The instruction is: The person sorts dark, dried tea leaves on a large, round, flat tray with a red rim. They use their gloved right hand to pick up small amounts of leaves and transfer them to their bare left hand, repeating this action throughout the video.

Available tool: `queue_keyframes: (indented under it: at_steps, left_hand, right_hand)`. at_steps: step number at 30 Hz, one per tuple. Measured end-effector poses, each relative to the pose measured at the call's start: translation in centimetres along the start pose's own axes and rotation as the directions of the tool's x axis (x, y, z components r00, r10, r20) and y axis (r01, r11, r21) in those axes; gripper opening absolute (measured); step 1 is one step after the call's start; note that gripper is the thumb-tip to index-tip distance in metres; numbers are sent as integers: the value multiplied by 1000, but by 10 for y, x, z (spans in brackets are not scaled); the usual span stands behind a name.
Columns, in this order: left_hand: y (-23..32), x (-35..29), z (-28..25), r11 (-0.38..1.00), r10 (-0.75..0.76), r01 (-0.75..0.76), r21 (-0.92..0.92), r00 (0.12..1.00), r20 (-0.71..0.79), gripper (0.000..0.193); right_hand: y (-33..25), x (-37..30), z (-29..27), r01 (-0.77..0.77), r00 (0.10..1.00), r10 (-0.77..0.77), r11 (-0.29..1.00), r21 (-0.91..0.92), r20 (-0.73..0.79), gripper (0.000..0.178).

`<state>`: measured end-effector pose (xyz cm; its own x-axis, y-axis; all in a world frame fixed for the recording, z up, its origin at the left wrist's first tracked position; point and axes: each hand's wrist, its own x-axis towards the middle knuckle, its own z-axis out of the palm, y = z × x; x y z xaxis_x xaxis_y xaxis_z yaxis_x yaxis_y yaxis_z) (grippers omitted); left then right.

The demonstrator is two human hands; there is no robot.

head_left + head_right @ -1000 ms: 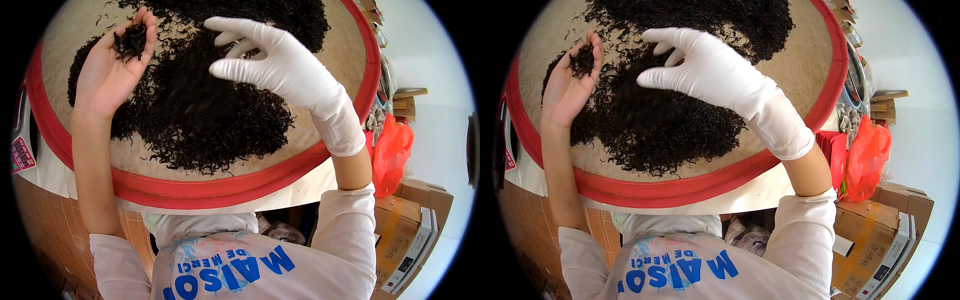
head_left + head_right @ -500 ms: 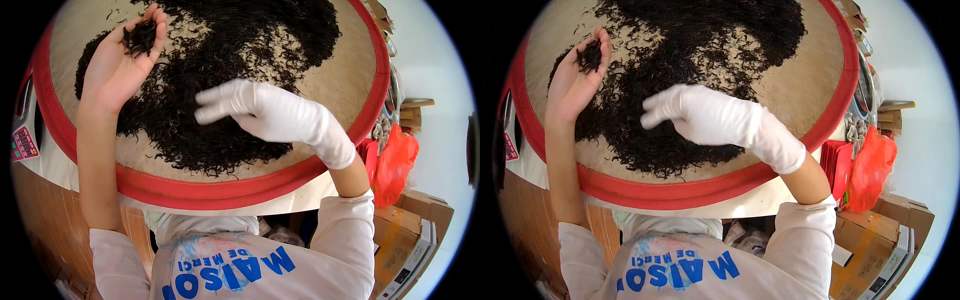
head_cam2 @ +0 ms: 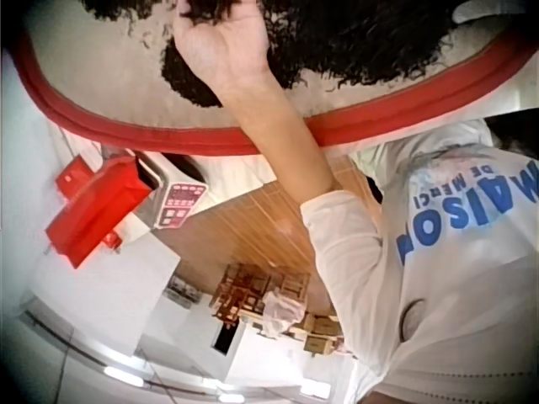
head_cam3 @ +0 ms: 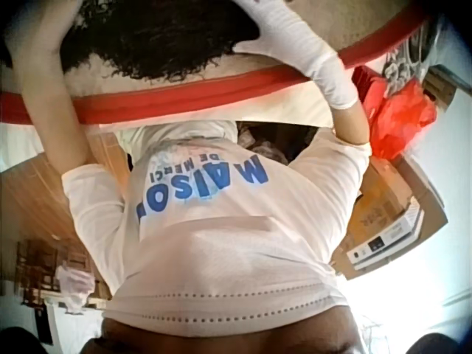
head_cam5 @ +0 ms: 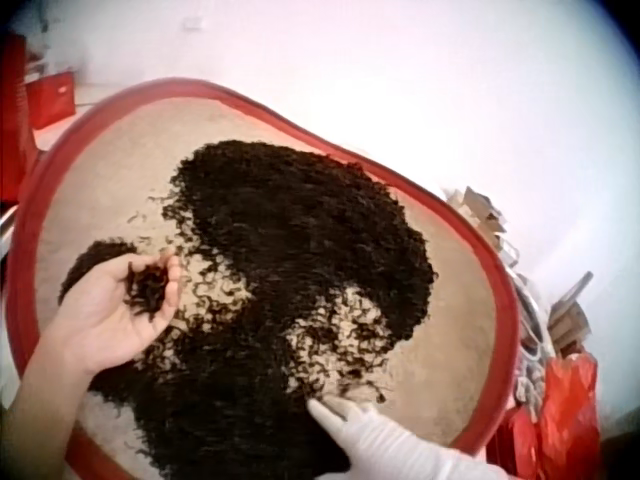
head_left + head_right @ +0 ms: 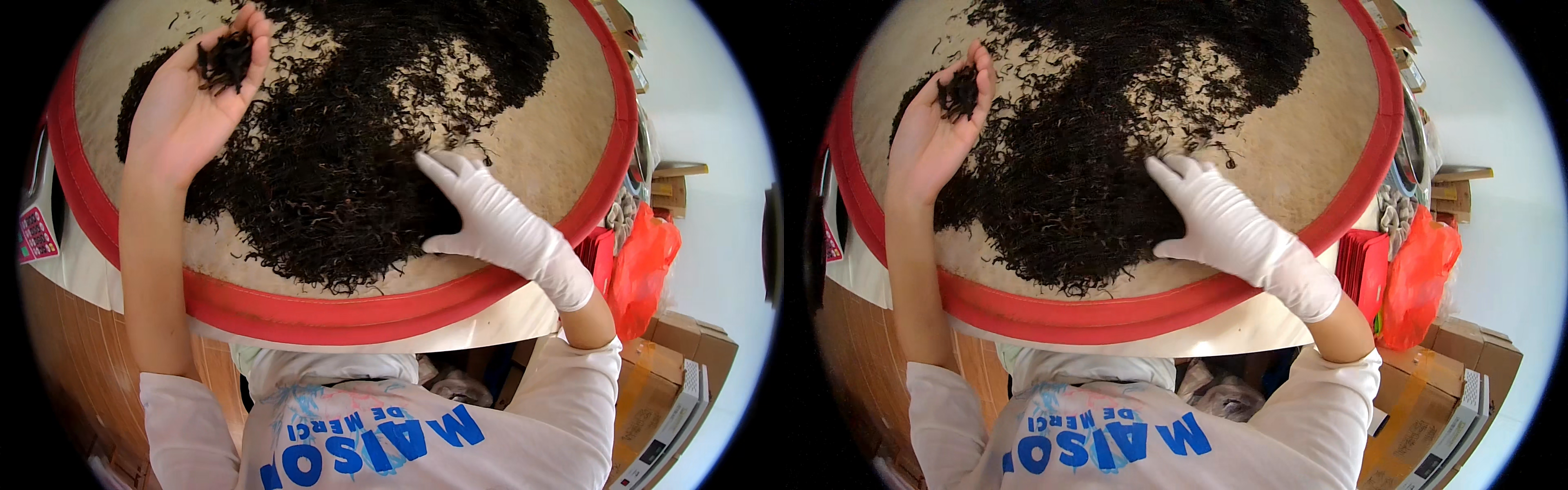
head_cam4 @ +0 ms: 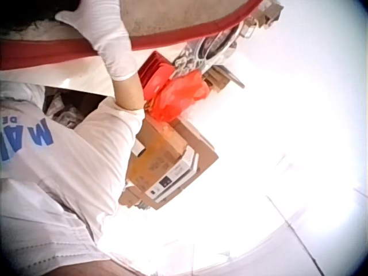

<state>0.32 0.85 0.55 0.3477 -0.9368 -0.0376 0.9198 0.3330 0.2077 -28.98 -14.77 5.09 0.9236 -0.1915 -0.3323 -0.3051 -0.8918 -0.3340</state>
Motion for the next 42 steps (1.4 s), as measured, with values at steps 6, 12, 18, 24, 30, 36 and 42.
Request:
queue_keyframes:
  at_steps: [6,12,18,24,30,36,42]
  left_hand:
    - [2,2,-2,1000,-1,1,-16,1000,23,30]
    - [9,2,-4,1000,-12,12,-22,1000,-6,25]
    - [14,4,-5,997,-25,24,-75,1000,-16,22]
    - [19,-2,-5,996,-4,2,-94,1000,-23,26]
    - [15,0,-5,997,-6,6,-82,1000,8,31]
    - [22,-1,-13,997,-32,40,-73,993,117,33]
    - [23,0,-12,998,-37,42,-54,995,91,33]
  right_hand:
    - [1,11,-2,-9,984,46,978,210,-173,68]
    - [-32,31,-38,208,962,-38,747,632,-271,49]
    - [-26,51,-50,63,956,81,882,467,-281,32]
    - [-48,51,-7,414,897,-348,880,234,-274,41]
    - [-72,22,2,622,783,-614,770,146,-99,48]
    - [-44,9,-24,520,851,-511,785,337,-122,35]
    - [-5,38,-52,169,966,-118,961,220,-229,29]
